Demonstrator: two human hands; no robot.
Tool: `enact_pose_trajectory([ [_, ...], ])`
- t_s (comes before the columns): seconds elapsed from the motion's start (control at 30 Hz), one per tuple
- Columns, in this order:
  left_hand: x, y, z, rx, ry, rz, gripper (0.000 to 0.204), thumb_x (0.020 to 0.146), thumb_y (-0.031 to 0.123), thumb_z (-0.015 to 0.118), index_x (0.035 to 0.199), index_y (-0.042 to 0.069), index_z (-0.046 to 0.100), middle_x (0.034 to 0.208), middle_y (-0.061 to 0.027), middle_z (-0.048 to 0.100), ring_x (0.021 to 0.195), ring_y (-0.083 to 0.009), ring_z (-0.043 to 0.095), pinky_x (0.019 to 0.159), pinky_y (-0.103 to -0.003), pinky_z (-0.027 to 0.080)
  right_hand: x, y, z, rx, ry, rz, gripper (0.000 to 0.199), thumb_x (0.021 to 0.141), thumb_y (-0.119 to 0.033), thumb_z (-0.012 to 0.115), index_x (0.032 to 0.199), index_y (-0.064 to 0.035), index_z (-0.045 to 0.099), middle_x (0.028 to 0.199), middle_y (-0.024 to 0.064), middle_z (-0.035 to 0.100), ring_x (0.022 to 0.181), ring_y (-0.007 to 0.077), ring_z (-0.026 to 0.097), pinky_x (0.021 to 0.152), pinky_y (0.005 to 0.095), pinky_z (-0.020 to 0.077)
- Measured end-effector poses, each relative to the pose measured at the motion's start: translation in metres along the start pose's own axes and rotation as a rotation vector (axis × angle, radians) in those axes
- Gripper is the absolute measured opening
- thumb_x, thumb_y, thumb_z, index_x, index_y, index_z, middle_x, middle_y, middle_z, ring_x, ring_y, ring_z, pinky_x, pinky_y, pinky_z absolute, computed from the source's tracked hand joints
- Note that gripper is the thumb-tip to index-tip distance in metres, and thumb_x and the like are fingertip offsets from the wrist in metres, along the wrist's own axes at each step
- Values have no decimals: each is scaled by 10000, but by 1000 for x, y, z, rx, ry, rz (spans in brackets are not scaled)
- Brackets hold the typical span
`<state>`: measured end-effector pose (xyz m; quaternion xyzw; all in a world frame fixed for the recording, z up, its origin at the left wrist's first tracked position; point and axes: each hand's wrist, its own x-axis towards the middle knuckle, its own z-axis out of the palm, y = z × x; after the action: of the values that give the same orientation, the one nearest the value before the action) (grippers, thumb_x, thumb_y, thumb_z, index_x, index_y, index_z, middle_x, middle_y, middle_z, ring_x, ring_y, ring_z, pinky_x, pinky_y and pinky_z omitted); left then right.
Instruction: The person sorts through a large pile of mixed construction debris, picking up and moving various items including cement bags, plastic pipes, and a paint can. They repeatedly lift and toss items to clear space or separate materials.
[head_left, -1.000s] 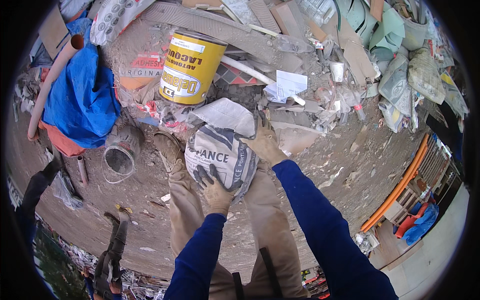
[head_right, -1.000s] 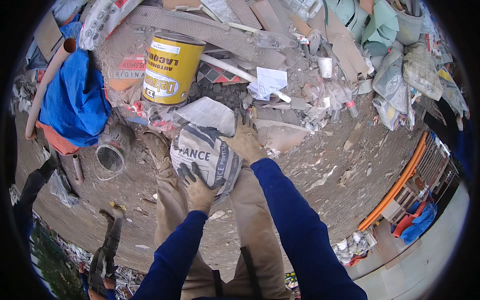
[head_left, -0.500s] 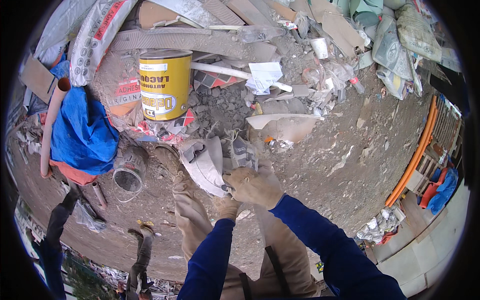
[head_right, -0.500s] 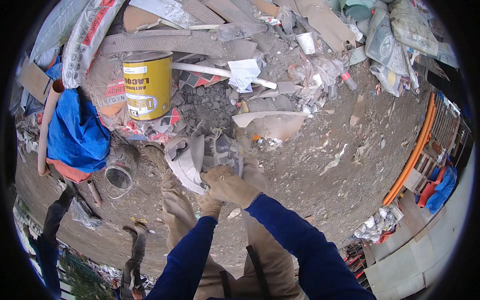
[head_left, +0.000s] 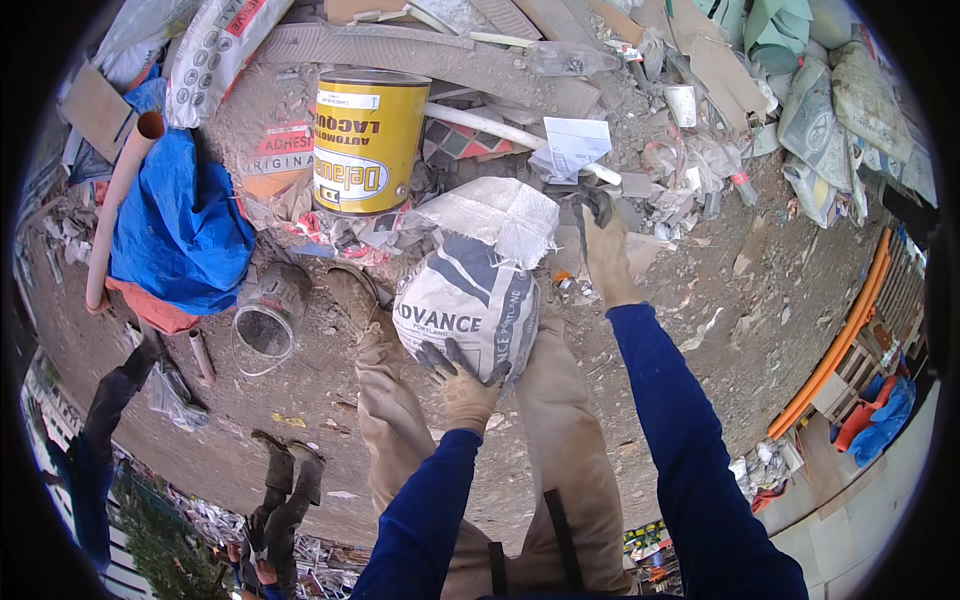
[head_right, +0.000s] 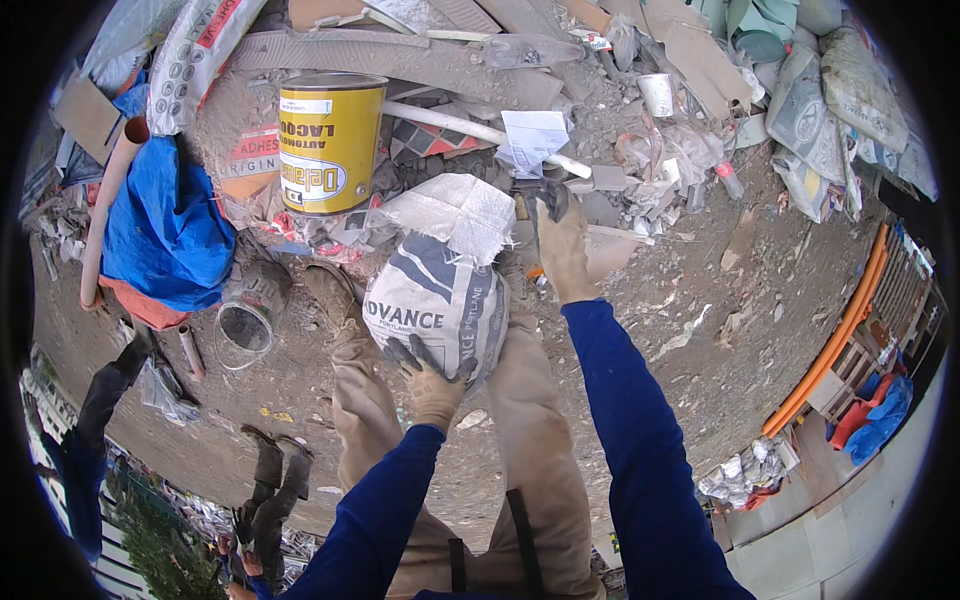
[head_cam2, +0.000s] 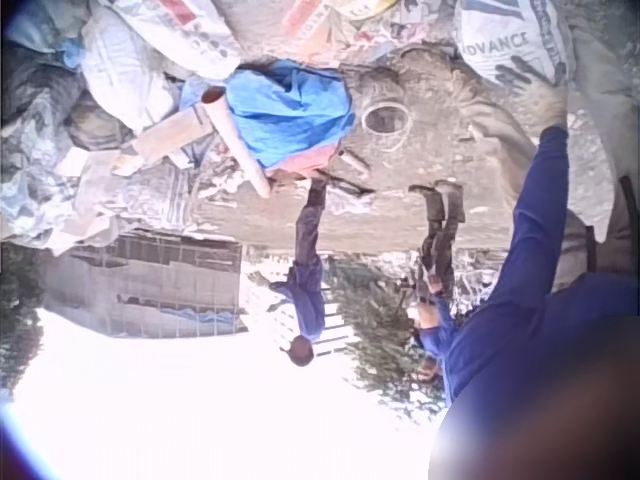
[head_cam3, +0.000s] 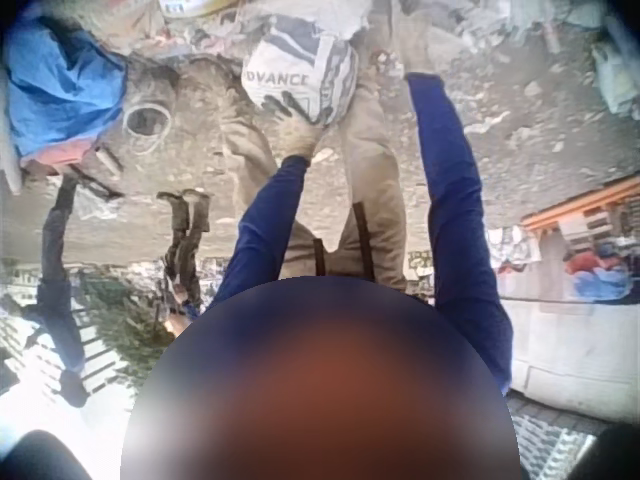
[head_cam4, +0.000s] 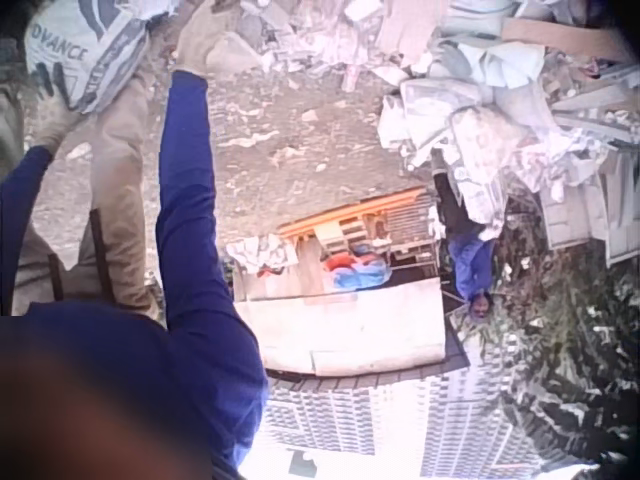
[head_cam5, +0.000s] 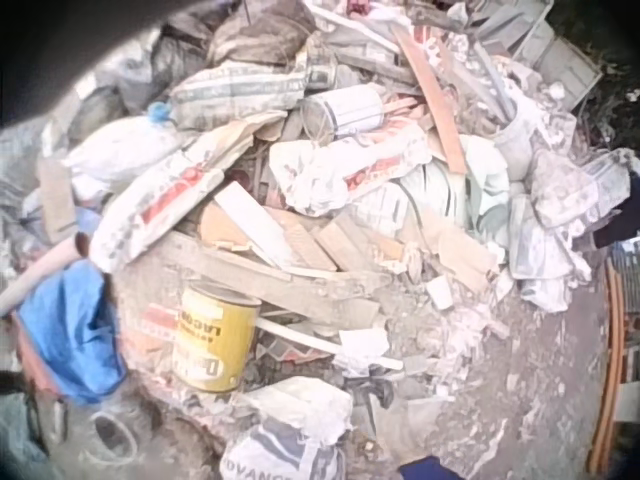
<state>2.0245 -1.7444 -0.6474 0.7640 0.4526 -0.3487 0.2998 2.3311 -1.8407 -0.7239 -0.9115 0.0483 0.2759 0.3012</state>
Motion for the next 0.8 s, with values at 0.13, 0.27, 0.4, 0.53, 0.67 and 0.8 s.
enact_pose_trajectory([
  [0.13, 20, 21, -18, -354, 156, -150, 1274, 690, 642, 847, 1653, 190, 146, 1651, -322, 82, 1518, -545, 78, 1244, -612, 107, -109, 106, 39, 310, -272, 405, 455, 1085, -300, 494, 1405, 20, 538, 1263, 154, 628, 1145, 229, 593, 986, 340, 467],
  [0.27, 64, 38, -30, -181, 202, -213, 1226, 672, 738, 797, 1641, 224, 249, 1670, -274, 93, 1519, -558, 43, 1215, -682, 57, -146, 164, 97, 472, -285, 384, 553, 1113, -374, 407, 1515, 6, 434, 1463, 141, 537, 1334, 220, 500, 1142, 329, 371],
  [0.4, 75, 32, -40, -37, 99, -159, 1203, 676, 757, 784, 1619, 187, 303, 1668, -260, 134, 1533, -536, -7, 1224, -665, 34, -132, 185, 118, 355, -342, 421, 584, 1114, -360, 347, 1542, 37, 358, 1498, 258, 480, 1403, 363, 458, 1162, 402, 367],
  [0.53, 72, 15, -42, -156, 169, -62, 1181, 672, 762, 784, 1600, 185, 335, 1639, -226, 218, 1528, -524, 47, 1227, -660, 68, -145, 180, 121, -12, -204, 35, 599, 1088, -397, 442, 1492, 46, 435, 1467, 253, 514, 1316, 333, 517, 1116, 402, 400],
  [0.67, 76, -45, -51, -183, 271, 72, 1111, 678, 669, 843, 1562, 166, 395, 1595, -214, 293, 1511, -498, 135, 1219, -631, 190, -175, 113, 132, 350, -122, 369, 561, 1071, -379, 505, 1451, 35, 499, 1432, 254, 545, 1260, 330, 552, 1082, 407, 425],
  [0.8, 86, -144, -62, -489, 292, 157, 1041, 727, 591, 842, 1551, 118, 416, 1576, -191, 348, 1498, -451, 225, 1230, -554, 217, -226, 3, 128, -93, -181, 183, 557, 1014, -298, 608, 1455, 20, 487, 1410, 254, 555, 1292, 389, 541, 1090, 435, 438],
])
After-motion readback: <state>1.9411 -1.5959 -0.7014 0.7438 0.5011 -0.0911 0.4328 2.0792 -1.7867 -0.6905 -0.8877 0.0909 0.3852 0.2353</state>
